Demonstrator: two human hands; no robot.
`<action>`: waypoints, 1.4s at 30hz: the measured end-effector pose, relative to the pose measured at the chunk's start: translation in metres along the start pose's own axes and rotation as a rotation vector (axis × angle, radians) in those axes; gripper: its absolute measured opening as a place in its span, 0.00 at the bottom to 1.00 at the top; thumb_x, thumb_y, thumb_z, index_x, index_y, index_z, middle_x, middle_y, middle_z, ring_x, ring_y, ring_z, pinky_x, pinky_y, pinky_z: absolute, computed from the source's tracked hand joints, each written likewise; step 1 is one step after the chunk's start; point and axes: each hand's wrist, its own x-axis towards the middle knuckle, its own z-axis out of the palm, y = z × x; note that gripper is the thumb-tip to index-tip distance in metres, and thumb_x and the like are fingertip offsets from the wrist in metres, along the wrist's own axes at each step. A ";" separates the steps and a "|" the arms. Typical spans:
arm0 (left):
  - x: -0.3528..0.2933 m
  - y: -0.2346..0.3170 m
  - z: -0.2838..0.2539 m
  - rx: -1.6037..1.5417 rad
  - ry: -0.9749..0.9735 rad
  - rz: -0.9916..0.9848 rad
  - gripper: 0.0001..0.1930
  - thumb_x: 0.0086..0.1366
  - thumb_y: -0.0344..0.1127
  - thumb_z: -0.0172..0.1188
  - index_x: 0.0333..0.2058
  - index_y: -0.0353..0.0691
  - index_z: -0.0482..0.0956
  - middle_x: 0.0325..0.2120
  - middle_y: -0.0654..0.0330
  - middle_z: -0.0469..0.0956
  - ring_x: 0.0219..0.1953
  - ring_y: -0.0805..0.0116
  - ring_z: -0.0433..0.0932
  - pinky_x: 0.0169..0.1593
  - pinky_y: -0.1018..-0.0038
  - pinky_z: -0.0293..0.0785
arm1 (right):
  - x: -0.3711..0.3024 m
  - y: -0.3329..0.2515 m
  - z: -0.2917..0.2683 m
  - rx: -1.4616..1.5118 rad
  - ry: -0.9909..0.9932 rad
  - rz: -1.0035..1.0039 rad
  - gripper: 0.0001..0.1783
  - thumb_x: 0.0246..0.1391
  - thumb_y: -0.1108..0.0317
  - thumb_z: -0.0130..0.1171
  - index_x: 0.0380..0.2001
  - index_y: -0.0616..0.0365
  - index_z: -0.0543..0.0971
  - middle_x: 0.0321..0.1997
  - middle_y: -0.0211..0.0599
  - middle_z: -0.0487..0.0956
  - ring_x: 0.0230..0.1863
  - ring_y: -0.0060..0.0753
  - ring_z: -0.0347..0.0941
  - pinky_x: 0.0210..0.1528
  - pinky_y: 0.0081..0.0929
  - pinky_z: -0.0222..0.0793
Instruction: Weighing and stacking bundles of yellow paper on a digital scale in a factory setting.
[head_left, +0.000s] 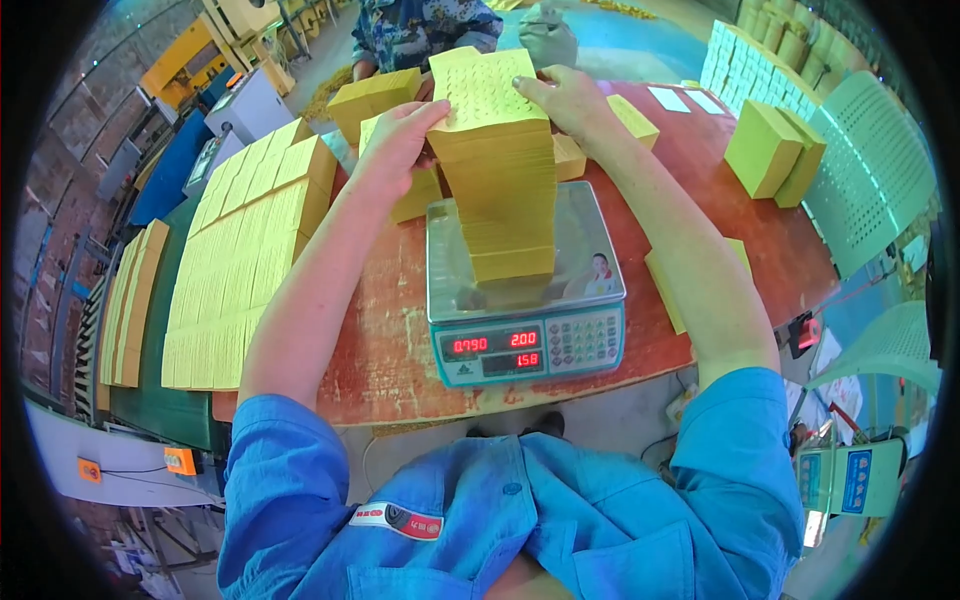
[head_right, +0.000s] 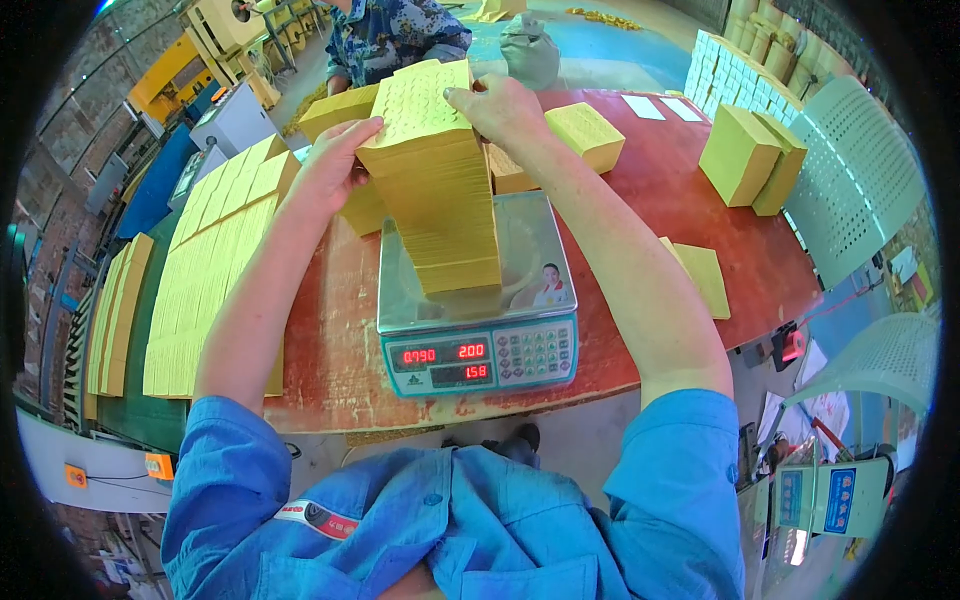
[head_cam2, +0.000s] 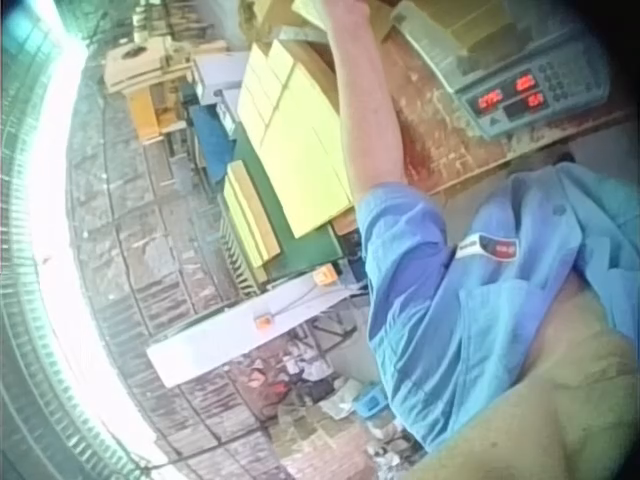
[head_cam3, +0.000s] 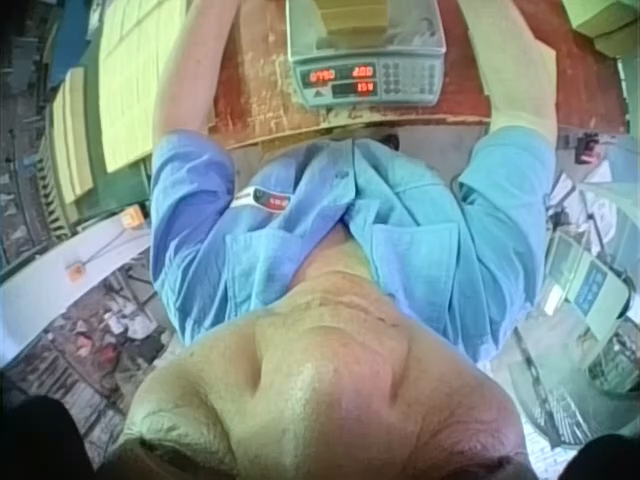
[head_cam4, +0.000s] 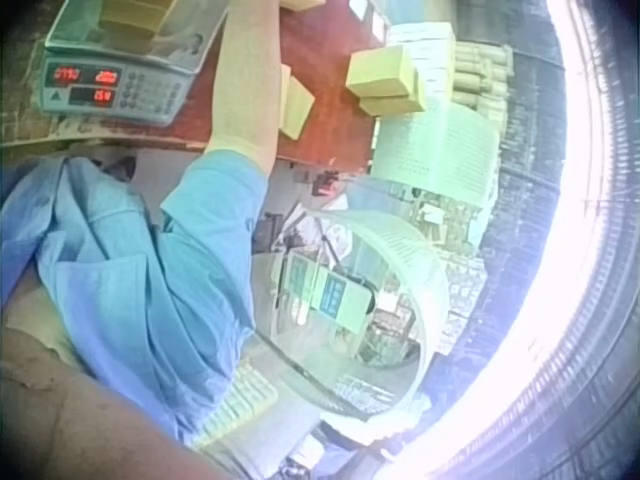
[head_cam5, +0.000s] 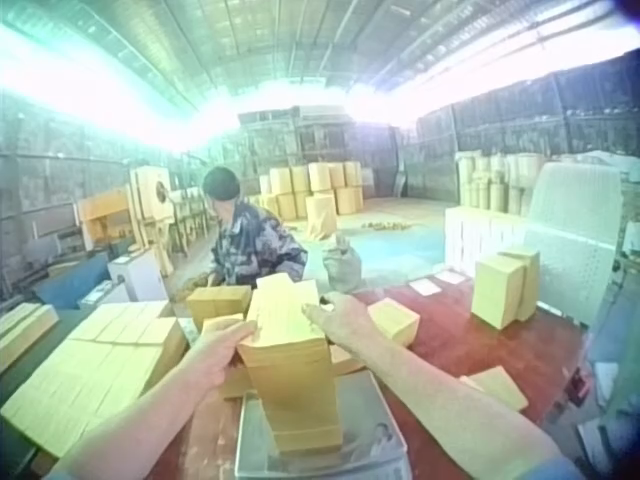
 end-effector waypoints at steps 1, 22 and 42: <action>-0.001 0.000 0.005 0.066 0.059 -0.009 0.15 0.64 0.47 0.59 0.42 0.44 0.79 0.33 0.68 0.79 0.32 0.79 0.76 0.32 0.77 0.71 | 0.003 0.006 -0.002 -0.001 0.003 0.009 0.27 0.52 0.48 0.59 0.39 0.66 0.80 0.30 0.40 0.80 0.27 0.29 0.75 0.32 0.28 0.70; -0.092 -0.077 -0.028 -0.379 0.275 0.097 0.34 0.71 0.56 0.41 0.64 0.35 0.55 0.62 0.46 0.61 0.63 0.53 0.62 0.63 0.56 0.59 | -0.096 0.084 -0.047 0.646 0.203 0.125 0.19 0.61 0.57 0.53 0.45 0.61 0.78 0.40 0.35 0.80 0.38 0.28 0.76 0.41 0.23 0.69; -0.204 -0.113 -0.029 -0.203 0.387 -0.040 0.19 0.73 0.41 0.44 0.50 0.28 0.69 0.47 0.47 0.75 0.49 0.59 0.75 0.54 0.66 0.71 | -0.215 0.172 -0.131 0.716 0.314 0.361 0.15 0.63 0.65 0.50 0.45 0.65 0.77 0.38 0.37 0.79 0.37 0.30 0.75 0.42 0.25 0.68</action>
